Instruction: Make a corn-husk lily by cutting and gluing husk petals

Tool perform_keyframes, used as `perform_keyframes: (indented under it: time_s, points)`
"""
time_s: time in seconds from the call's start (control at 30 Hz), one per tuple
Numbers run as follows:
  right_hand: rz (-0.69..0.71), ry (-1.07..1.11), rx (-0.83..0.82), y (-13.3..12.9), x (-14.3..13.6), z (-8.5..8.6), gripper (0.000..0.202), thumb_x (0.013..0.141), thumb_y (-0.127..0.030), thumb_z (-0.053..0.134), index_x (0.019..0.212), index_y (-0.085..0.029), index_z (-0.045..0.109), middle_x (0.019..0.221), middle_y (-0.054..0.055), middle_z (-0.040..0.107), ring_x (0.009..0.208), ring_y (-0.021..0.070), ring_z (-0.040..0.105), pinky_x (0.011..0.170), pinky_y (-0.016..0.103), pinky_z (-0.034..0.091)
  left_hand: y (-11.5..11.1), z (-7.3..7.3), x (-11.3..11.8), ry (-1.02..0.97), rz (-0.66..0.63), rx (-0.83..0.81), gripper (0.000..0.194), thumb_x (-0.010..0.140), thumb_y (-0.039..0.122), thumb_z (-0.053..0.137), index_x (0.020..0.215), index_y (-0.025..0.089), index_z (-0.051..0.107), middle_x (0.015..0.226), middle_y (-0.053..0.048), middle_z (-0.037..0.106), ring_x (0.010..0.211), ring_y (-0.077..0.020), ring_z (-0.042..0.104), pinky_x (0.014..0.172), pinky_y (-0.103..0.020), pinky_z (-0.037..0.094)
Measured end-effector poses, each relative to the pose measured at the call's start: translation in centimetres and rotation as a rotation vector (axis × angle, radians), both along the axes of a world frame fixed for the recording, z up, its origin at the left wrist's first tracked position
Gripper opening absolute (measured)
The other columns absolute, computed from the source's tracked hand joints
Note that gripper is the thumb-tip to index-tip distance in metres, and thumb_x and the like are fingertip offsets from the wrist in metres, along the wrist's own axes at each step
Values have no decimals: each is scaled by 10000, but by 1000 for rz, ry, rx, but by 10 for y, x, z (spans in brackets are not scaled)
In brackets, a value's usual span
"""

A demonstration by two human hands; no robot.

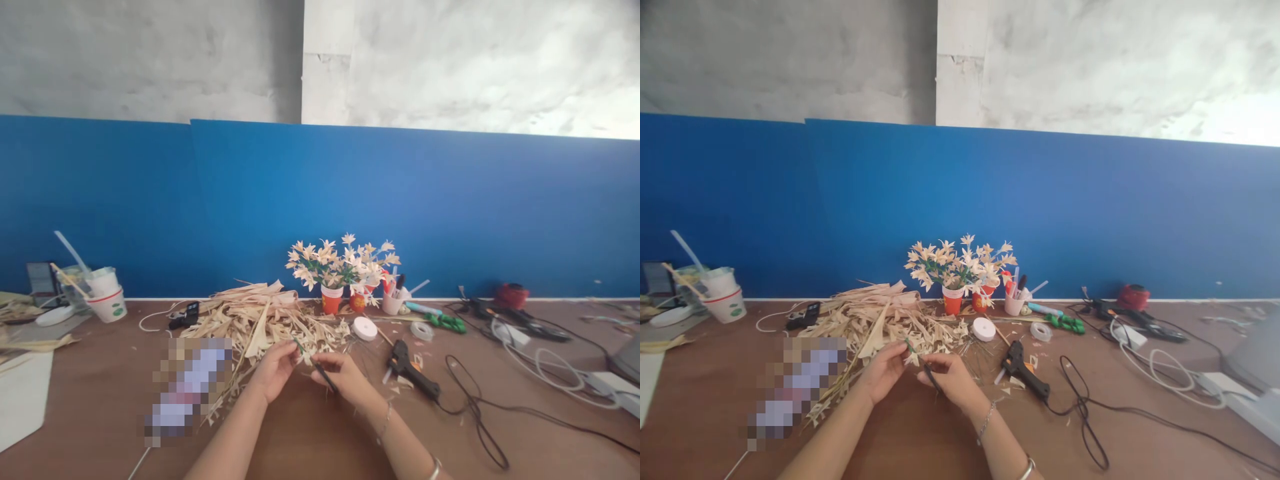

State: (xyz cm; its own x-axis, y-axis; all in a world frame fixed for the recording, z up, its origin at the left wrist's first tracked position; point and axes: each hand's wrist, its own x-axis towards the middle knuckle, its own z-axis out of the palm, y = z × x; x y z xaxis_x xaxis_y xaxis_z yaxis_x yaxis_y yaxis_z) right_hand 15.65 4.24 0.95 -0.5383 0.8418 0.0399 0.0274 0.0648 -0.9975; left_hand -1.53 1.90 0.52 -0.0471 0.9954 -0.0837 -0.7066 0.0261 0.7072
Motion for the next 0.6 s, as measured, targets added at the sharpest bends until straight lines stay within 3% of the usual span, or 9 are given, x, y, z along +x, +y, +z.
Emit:
perform_keyframes:
  time_s: [0.33,0.6]
  points:
    - [57,65,-134,-3,0,1,450,543,-463,772,859,-163,665,601,-47,508,453,32,341,430,171,289,-1,2,2,-28,3,-23,78,605,71,720,619,106,652,598,-3,625,558,-79,567,570,-181,453]
    - [-8,62,-119,-8,-6,9,467,456,-445,810,797,-165,657,634,-36,538,549,71,417,493,185,340,0,0,1,-36,7,9,79,605,74,727,636,108,663,622,-6,631,589,-80,571,608,-176,456]
